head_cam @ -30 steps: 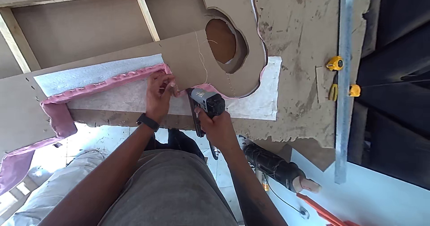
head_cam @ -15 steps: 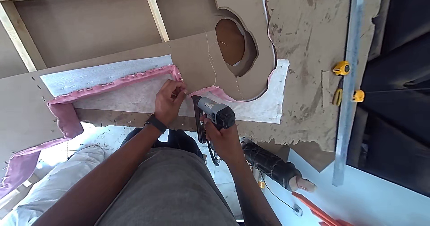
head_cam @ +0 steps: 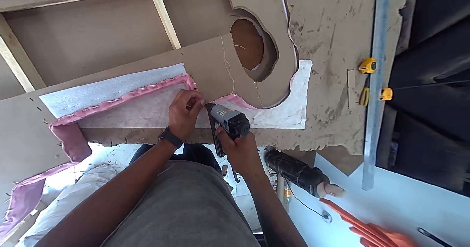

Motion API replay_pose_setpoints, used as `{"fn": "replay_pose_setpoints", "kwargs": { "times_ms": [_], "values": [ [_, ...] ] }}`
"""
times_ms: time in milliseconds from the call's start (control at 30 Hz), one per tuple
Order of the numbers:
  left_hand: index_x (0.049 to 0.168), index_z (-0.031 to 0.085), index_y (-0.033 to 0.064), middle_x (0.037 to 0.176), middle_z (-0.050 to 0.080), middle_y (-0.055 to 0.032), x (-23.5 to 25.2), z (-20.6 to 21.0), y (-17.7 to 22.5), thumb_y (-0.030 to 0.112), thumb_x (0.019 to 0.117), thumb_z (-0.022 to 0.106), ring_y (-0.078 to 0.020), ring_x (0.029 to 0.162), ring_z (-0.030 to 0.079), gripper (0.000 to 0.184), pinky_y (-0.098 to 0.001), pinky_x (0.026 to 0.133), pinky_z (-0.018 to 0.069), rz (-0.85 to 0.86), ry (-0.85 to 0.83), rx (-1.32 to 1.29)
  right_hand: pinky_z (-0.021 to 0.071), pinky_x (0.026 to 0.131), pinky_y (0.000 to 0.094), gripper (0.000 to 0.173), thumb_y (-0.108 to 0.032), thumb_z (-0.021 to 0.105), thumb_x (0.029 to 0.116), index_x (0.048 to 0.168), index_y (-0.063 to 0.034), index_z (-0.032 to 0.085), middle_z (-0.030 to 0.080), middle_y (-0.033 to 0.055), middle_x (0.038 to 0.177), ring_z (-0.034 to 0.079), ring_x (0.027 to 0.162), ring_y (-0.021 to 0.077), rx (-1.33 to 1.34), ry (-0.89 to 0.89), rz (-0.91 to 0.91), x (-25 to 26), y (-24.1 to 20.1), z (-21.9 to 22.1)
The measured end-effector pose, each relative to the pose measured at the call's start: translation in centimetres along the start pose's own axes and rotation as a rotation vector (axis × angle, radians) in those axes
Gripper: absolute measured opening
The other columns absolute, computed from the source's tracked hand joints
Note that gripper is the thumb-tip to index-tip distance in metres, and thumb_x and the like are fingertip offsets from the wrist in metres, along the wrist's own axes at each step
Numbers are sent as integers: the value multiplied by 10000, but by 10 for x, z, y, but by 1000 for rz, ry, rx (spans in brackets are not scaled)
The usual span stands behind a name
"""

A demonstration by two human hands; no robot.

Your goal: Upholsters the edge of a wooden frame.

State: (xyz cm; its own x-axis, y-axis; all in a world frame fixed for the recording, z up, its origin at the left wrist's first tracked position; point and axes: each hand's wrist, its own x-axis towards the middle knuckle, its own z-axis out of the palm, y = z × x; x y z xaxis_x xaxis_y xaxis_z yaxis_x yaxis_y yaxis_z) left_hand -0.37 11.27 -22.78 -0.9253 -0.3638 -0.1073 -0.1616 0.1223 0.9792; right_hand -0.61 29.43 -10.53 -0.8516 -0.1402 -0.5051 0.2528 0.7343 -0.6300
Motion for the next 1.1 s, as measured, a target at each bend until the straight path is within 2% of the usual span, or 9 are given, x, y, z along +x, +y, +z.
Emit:
{"fn": "replay_pose_setpoints", "kwargs": {
  "times_ms": [67, 167, 267, 433, 600, 667, 767, 900, 1100],
  "values": [
    [1109, 688, 126, 1023, 632, -12, 2, 0, 1, 197, 947, 757, -110, 788, 690, 190, -316, 662, 665, -2, -3, -23, 545, 451, 361, 169, -379, 643, 1006, 1040, -233, 720, 629, 3, 637, 598, 486, 172, 57, -6, 9, -1, -1, -6],
    [1108, 691, 125, 1019, 632, -18, 1, -2, 0, 177, 940, 762, -119, 782, 692, 190, -323, 654, 668, -9, -2, -41, 576, 480, 371, 178, -296, 642, 1018, 1139, -193, 723, 650, 51, 673, 621, 512, 215, 181, 19, -34, -8, 3, -14],
    [1109, 690, 118, 1021, 633, -23, 2, -1, 0, 178, 936, 769, -132, 783, 696, 200, -341, 650, 676, -15, -9, -77, 555, 453, 366, 166, -276, 641, 1012, 1121, -186, 727, 636, 48, 656, 599, 488, 209, 167, 45, -36, -9, 8, -17],
    [1089, 693, 119, 1016, 646, -23, 5, -3, 2, 175, 932, 775, -140, 768, 703, 185, -356, 634, 681, -51, -19, -91, 519, 419, 364, 184, -380, 626, 1014, 1050, -237, 737, 605, -6, 601, 569, 454, 167, 35, 56, 1, 0, 10, -11],
    [1077, 703, 118, 993, 661, -18, 8, -5, 1, 192, 923, 790, -137, 740, 703, 192, -352, 623, 677, -48, -30, -83, 511, 410, 360, 159, -362, 643, 998, 989, -217, 707, 610, -21, 619, 560, 448, 147, -15, 89, -2, 2, 9, -6],
    [1075, 703, 119, 989, 666, -18, 8, -6, 3, 193, 914, 800, -138, 725, 703, 202, -356, 613, 675, -69, -38, -64, 516, 413, 362, 156, -362, 637, 995, 991, -213, 683, 622, -26, 633, 572, 456, 143, -28, 86, 6, 1, 8, -7],
    [1062, 705, 126, 953, 668, -5, 12, -7, 5, 213, 902, 814, -121, 690, 686, 213, -333, 590, 660, -37, -40, -11, 549, 429, 367, 172, -369, 633, 1010, 1031, -219, 714, 634, -12, 639, 597, 469, 161, 58, 65, -5, -4, 5, -7],
    [990, 708, 146, 844, 668, 42, 18, -10, 7, 311, 867, 846, -62, 647, 622, 248, -265, 596, 580, 27, -33, 133, 569, 459, 354, 126, -312, 655, 1001, 1064, -226, 722, 658, -20, 688, 613, 502, 158, 144, 44, -46, -16, 9, 9],
    [941, 707, 167, 789, 649, 59, 26, -12, 10, 371, 847, 854, -54, 642, 608, 269, -275, 601, 564, 17, -55, 243, 555, 460, 337, 129, -360, 669, 984, 1030, -247, 712, 652, -60, 697, 607, 516, 107, 43, 78, -38, -15, 3, 20]
  ]
}}
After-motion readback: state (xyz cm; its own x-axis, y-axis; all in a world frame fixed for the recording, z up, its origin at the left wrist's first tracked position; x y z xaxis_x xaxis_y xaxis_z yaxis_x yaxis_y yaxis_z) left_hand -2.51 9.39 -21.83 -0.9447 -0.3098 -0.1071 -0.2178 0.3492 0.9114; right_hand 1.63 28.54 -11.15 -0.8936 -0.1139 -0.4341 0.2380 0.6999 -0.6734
